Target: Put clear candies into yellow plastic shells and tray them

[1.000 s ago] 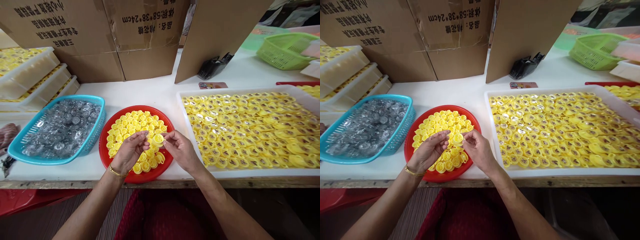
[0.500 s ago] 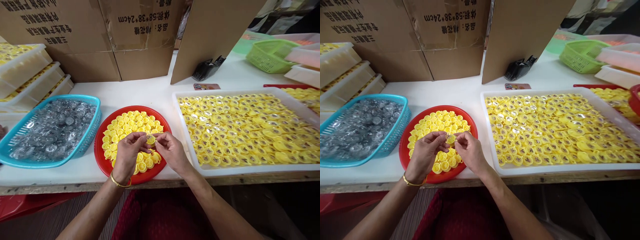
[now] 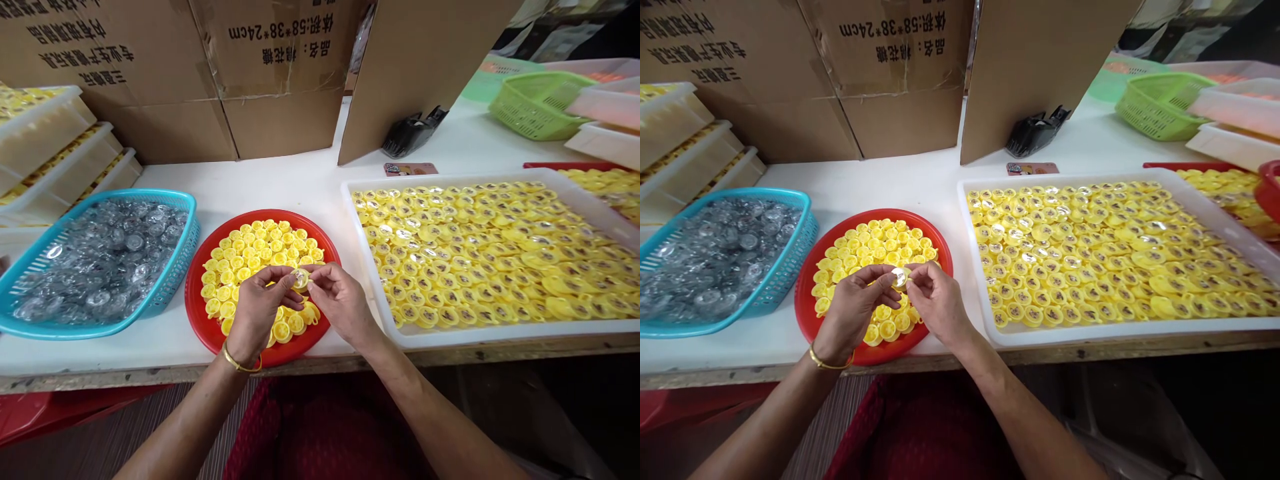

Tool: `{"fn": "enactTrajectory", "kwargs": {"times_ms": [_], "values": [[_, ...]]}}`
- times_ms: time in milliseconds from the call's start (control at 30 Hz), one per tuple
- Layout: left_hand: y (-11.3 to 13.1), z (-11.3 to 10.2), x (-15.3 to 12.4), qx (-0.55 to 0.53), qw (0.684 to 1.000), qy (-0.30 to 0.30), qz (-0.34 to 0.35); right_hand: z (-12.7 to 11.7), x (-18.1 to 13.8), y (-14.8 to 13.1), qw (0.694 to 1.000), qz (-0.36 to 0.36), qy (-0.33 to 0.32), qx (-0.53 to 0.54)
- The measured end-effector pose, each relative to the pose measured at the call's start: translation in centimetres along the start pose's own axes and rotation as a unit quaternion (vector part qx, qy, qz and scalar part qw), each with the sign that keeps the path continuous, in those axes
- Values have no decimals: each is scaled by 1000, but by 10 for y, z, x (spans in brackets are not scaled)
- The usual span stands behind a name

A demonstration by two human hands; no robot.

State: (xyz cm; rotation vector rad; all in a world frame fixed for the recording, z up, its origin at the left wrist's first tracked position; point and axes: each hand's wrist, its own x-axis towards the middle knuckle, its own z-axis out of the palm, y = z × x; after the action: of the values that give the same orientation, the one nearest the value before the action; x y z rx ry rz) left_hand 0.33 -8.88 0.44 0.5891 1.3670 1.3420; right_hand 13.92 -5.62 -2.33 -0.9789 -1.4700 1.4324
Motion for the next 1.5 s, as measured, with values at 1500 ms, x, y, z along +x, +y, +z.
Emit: {"fn": "enactTrajectory", "kwargs": {"times_ms": [1500], "values": [[-10, -10, 16, 47, 997, -52, 20, 1, 28, -13, 965, 209, 50, 153]]}}
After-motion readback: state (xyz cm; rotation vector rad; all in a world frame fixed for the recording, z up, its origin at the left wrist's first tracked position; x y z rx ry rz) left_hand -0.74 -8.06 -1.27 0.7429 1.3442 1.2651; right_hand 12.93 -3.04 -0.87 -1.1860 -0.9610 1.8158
